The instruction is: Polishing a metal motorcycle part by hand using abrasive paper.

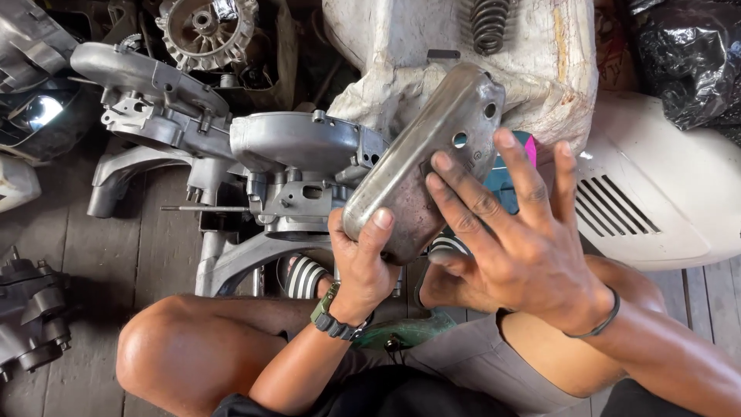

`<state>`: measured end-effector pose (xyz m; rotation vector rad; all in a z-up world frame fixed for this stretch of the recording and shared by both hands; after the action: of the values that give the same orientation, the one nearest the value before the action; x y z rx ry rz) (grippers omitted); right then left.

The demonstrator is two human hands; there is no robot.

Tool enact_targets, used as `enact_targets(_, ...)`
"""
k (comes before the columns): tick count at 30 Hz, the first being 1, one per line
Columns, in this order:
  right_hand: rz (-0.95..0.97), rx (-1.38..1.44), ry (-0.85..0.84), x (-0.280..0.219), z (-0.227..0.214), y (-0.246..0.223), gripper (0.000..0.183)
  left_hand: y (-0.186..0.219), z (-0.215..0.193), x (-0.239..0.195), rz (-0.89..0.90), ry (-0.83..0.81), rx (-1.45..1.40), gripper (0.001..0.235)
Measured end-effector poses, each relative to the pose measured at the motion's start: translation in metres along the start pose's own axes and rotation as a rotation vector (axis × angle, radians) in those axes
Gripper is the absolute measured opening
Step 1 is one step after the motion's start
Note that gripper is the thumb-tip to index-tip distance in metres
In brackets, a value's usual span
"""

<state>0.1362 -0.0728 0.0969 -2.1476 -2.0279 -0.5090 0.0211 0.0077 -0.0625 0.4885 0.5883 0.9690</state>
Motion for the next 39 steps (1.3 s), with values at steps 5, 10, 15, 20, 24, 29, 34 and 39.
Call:
enact_targets(5,-0.133,-0.129,-0.014,-0.01,0.016,-0.007,0.076,-0.002,0.0,0.001,0.053,-0.027,-0.001,0.049)
enact_targets(10,-0.082,-0.06,-0.009,-0.008,0.015,-0.004,0.089,0.003,0.004,0.002,0.041,-0.027,-0.022,0.05)
enact_targets(15,-0.048,-0.047,0.013,0.002,0.002,-0.002,0.077,0.003,0.006,0.002,0.004,-0.063,-0.074,0.056)
enact_targets(20,-0.158,-0.106,0.003,-0.004,0.01,-0.012,0.069,0.002,0.005,0.003,0.029,-0.016,-0.008,0.05)
enact_targets(24,-0.058,-0.098,-0.039,-0.007,0.02,0.003,0.082,0.002,0.006,0.001,-0.001,0.0,-0.019,0.058)
enact_targets(29,-0.102,0.088,-0.089,-0.002,0.004,-0.013,0.065,0.014,0.02,0.005,-0.057,-0.078,-0.123,0.046)
enact_targets(34,-0.148,0.188,-0.089,0.005,0.005,-0.013,0.07,0.021,0.024,0.008,-0.097,-0.057,-0.174,0.049)
enact_targets(39,-0.218,0.386,0.058,0.01,0.024,0.02,0.062,0.042,0.035,0.016,-0.036,-0.1,-0.167,0.027)
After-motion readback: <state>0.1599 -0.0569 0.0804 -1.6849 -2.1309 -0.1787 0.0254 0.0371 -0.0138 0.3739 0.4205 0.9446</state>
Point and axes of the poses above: each hand's wrist, its own x-axis towards the middle knuckle, its own z-axis out of the palm, y = z × x, the point moved 4 cm from there along x, towards the middle knuckle, and after that the axes turned 5 degrees about z, right-handed, at the moved point
